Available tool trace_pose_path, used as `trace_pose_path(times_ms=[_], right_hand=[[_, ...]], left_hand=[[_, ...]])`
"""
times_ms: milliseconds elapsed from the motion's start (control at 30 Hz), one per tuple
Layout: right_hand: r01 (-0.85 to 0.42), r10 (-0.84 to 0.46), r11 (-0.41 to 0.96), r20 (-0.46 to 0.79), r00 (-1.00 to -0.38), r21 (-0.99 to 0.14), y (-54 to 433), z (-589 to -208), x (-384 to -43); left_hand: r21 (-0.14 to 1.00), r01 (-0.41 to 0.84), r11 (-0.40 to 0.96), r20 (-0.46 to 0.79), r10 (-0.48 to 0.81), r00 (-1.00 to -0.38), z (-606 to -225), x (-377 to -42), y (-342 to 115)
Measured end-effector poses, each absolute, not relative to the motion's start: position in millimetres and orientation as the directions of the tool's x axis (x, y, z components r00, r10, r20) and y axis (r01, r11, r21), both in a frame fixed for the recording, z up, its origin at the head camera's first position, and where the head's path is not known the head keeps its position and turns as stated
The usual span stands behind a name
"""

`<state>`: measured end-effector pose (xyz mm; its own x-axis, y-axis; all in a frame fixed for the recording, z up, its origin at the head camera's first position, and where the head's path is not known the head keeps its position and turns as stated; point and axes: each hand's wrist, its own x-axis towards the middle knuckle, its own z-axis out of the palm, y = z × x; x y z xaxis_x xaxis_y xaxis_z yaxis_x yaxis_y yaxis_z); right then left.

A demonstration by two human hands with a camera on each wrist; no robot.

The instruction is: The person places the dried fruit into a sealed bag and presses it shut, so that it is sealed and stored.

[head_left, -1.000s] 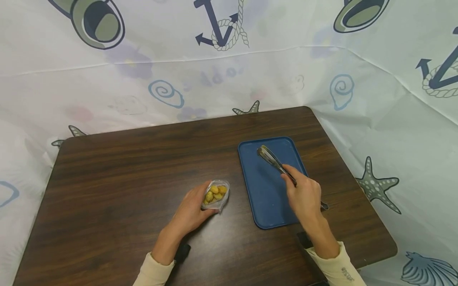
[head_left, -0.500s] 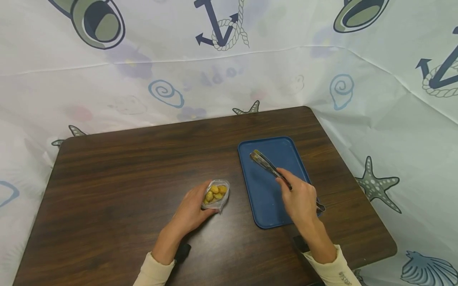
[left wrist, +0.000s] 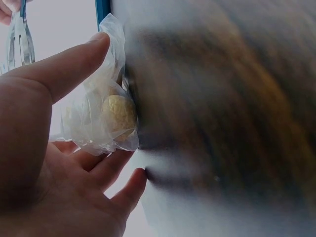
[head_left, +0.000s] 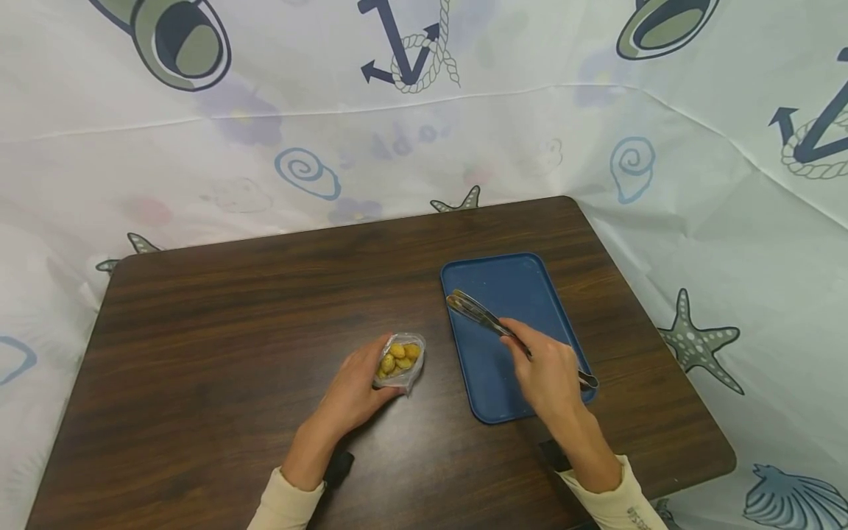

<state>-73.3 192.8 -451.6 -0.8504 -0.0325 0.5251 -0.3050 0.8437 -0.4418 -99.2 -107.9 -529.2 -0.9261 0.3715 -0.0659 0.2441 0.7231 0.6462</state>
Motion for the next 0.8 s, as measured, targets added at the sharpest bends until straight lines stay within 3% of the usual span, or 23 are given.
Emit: trace_pose_path(times_ms=[800], right_hand=[[-0.384,-0.119,0.812,0.519,-0.846,-0.44,177.5,-454.2,-70.0]], left_hand=[[0.643,0.261,0.72,-0.045,0.376,-0.926,-529.0,-99.5,-108.9]])
